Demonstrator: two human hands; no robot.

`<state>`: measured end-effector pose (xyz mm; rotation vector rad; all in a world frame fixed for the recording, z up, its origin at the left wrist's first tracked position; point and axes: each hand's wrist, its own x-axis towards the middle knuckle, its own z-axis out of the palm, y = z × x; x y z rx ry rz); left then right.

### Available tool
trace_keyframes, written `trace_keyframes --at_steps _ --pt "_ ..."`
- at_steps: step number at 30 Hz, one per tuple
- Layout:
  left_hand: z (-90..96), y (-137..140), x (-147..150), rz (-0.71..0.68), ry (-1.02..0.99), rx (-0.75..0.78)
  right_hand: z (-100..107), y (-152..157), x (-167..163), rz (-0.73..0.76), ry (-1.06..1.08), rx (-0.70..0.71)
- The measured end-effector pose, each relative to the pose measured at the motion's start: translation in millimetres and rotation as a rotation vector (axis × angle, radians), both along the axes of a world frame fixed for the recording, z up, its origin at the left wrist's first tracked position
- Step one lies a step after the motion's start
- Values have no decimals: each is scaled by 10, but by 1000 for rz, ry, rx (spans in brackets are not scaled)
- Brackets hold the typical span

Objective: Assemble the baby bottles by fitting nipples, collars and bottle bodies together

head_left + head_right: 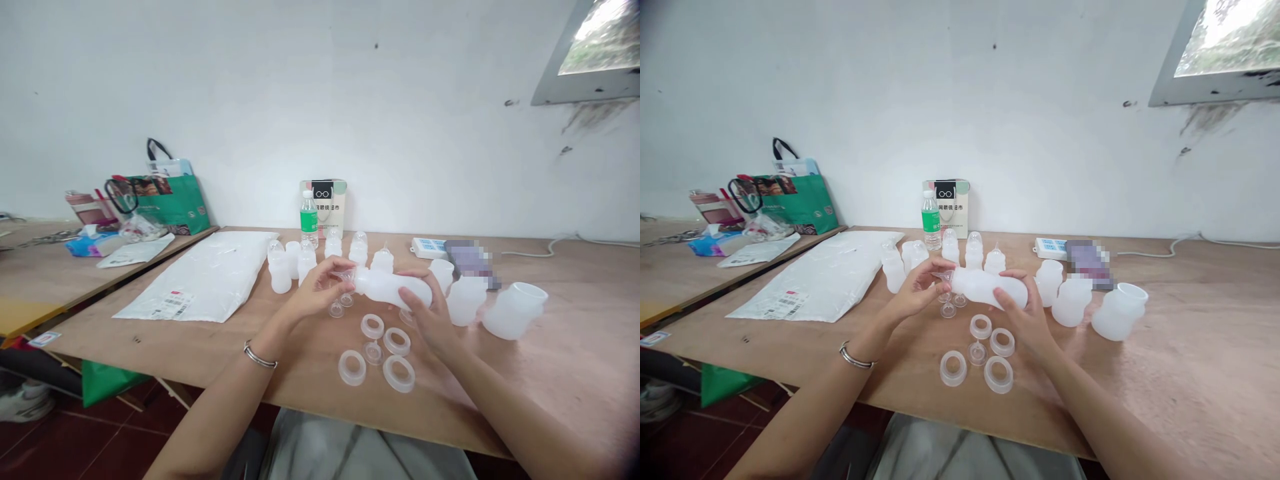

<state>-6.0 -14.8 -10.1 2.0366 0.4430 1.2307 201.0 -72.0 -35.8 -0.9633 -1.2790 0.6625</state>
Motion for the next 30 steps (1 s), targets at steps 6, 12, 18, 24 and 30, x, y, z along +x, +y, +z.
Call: trace_keyframes --at_steps 6,12,18,24,30 --pt "11 -26 -14 -74 31 60 23 6 -7 -56 -37 40" --pt "-31 13 27 -1 -7 -238 -70 -1 -4 -243 -335 545" --pt "-14 -27 50 -145 47 -332 -41 -7 -12 -90 -160 212" --pt "60 -69 -3 -125 59 -89 29 5 36 403 65 -277" --pt "29 -71 26 -21 18 -226 -76 -5 -7 -131 -265 180"
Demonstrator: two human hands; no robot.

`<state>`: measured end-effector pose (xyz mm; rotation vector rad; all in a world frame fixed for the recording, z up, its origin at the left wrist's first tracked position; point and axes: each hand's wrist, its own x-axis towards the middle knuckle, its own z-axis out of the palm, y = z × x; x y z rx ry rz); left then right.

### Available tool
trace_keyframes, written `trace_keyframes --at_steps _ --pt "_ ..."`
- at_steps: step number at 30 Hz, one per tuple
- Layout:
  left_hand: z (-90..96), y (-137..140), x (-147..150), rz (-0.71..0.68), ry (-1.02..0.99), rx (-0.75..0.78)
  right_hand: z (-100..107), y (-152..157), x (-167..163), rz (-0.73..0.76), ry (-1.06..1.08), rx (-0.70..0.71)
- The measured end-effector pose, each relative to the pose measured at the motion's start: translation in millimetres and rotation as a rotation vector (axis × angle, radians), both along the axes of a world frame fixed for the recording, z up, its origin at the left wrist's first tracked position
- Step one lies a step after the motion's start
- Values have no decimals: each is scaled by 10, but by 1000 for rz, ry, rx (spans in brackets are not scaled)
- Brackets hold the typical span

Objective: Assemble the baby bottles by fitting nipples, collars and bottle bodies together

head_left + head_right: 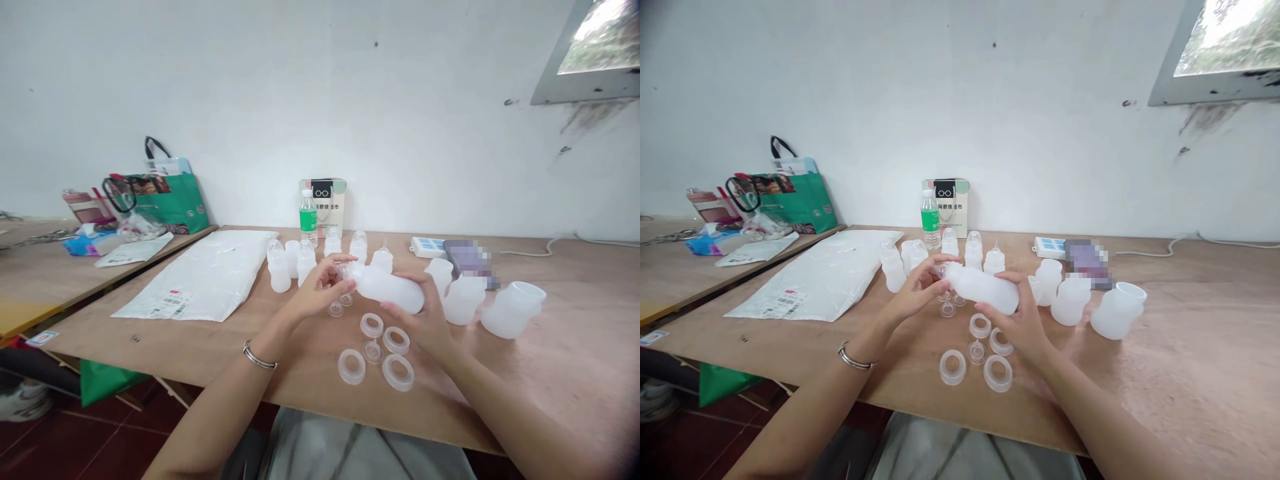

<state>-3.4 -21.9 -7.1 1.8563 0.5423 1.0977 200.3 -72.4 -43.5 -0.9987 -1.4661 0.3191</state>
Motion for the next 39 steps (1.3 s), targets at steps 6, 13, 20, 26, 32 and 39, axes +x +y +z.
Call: trace_keyframes --at_steps 6,13,20,26,32,39 --pt "-24 -14 30 3 -42 -33 44 -53 -9 13 -156 -58" --pt "-40 -30 23 11 26 51 196 -47 65 402 54 -369" --pt "-62 34 4 36 -6 123 164 -33 34 169 -163 -308" --pt "-125 157 31 265 6 167 134 55 84 132 281 -291" --pt "-361 330 191 317 481 424 97 48 53 184 143 -258" --pt "-538 439 300 328 606 454 93 19 8 227 1 -269"
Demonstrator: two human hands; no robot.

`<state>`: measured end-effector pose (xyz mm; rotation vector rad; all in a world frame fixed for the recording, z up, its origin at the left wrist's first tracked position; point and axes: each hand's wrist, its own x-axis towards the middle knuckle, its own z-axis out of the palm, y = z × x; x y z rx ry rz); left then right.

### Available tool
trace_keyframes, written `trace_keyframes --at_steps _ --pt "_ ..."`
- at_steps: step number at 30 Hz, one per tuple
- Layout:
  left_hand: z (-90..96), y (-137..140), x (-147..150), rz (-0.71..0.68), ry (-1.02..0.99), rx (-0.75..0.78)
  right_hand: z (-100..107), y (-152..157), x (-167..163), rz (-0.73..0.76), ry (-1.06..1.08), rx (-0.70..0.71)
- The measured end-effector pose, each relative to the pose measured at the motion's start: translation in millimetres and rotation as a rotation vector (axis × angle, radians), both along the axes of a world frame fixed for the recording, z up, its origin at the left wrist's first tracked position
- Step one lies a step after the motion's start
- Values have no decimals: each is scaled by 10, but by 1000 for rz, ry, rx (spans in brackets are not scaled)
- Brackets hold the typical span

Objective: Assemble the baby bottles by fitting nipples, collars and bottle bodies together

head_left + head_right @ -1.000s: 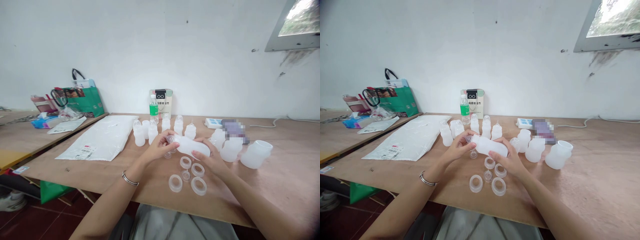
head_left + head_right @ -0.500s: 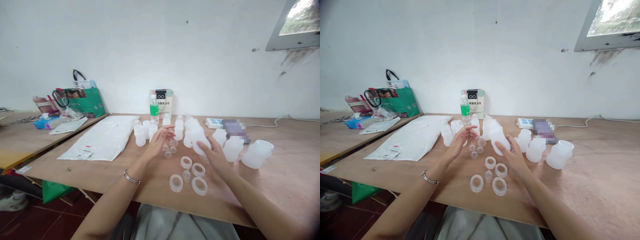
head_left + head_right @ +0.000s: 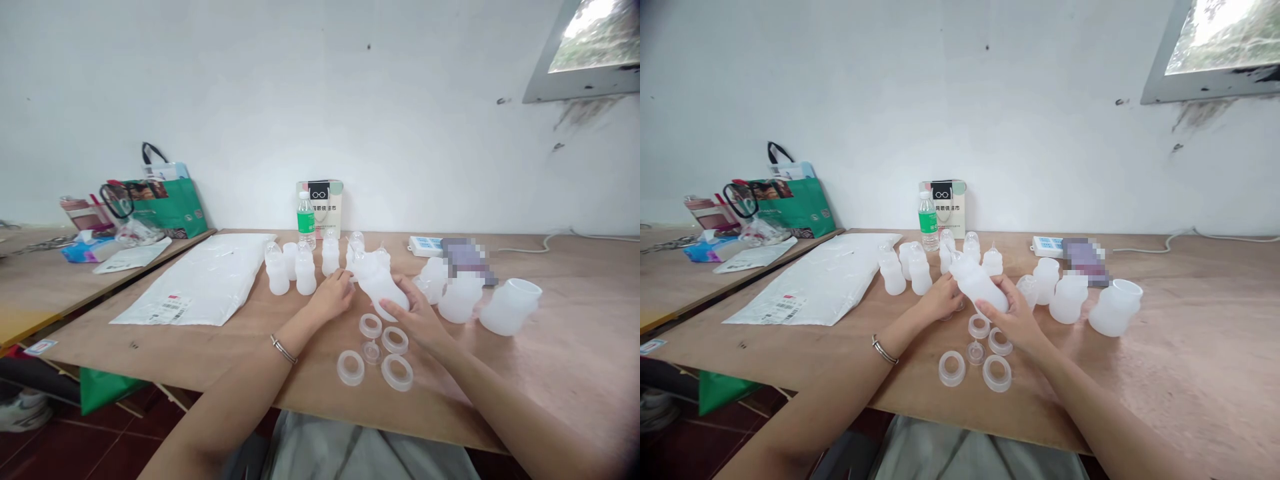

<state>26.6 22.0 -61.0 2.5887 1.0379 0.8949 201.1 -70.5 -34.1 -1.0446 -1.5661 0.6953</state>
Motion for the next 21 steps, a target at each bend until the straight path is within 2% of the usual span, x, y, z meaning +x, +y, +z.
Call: trace_keyframes --at_steps 5,9,11,15,18,21 --pt "115 -119 -14 26 -159 80 13 -3 8 -42 1 34" --pt "361 -308 -85 88 -617 281 -52 14 33 -6 92 39" --pt "500 -404 -133 108 -867 322 -90 14 33 26 113 43" --pt "687 -537 -179 27 -1147 491 -109 -11 9 30 -63 171" --pt "688 -573 -151 -128 -1126 601 -98 -27 -1 4 -209 249" --pt "609 -581 -116 -292 -910 572 -98 -35 -1 -5 -283 263"
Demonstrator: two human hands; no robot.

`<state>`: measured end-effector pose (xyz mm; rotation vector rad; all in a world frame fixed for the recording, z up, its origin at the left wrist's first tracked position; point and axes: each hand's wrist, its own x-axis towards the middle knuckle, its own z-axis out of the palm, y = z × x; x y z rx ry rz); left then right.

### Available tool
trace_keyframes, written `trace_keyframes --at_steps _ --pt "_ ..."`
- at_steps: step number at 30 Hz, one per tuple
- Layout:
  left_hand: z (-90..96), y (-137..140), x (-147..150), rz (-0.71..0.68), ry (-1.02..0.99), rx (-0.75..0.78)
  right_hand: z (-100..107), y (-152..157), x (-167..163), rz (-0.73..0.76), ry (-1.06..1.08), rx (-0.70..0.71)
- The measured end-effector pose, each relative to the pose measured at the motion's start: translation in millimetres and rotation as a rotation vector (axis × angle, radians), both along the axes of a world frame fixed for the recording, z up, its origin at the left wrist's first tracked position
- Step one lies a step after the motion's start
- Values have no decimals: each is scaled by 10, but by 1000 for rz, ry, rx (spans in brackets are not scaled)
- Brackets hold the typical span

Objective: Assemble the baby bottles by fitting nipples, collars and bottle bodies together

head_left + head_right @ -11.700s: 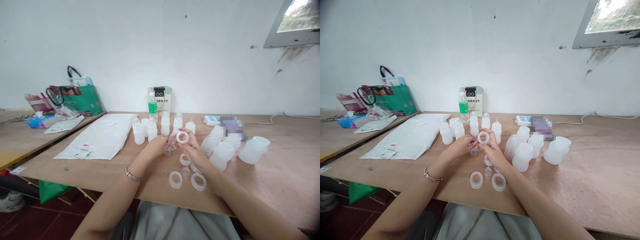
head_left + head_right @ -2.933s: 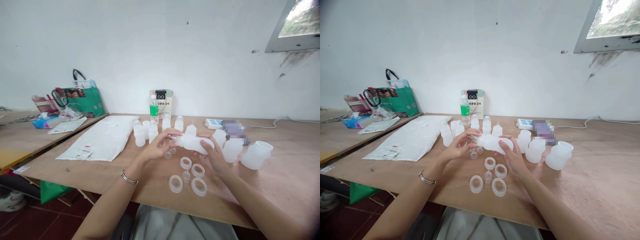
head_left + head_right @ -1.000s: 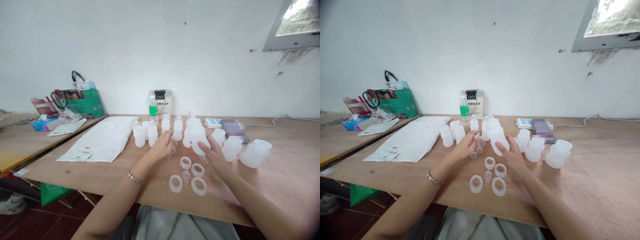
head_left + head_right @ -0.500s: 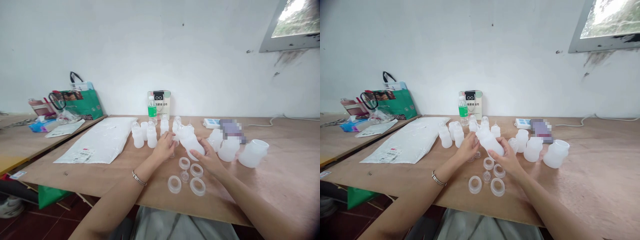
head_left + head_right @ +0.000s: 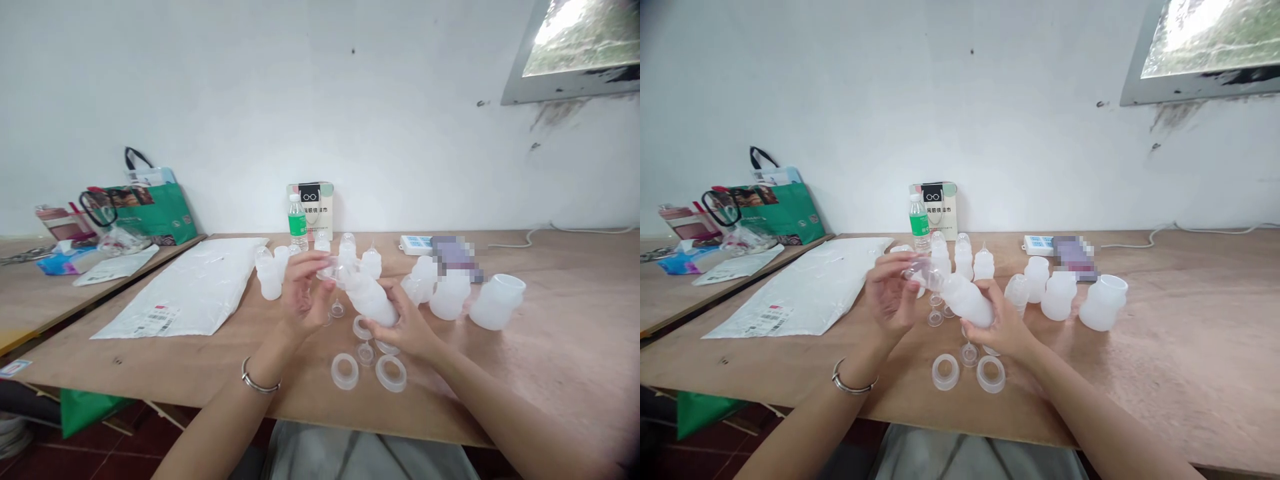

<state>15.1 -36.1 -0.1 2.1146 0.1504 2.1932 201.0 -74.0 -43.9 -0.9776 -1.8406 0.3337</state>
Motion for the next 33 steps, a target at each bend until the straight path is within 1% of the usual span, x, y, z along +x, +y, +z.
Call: trace_keyframes --at_steps 2,4,11,14,19,24,27,29,33 --pt "-54 -7 8 7 142 12 -4 -7 -6 15 -29 1" --pt "-87 -19 3 37 209 30 -7 -18 -20 29 -26 -7" --pt "-77 -28 -25 77 254 123 -3 -44 -65 43 58 14" --pt "-90 -11 2 74 291 140 -9 -43 -64 76 103 26" --pt "-184 4 111 45 342 91 -20 -32 -58 132 171 68" --pt "-302 40 154 53 289 45 -21 -37 -87 142 169 50" --pt "-327 64 140 46 261 11 -30 -48 -127 133 167 28" --pt "-315 62 137 1 263 -33 -43 -53 -153 123 174 5" --pt "-279 5 173 -140 266 -160 -69 -47 -179 126 191 -45"
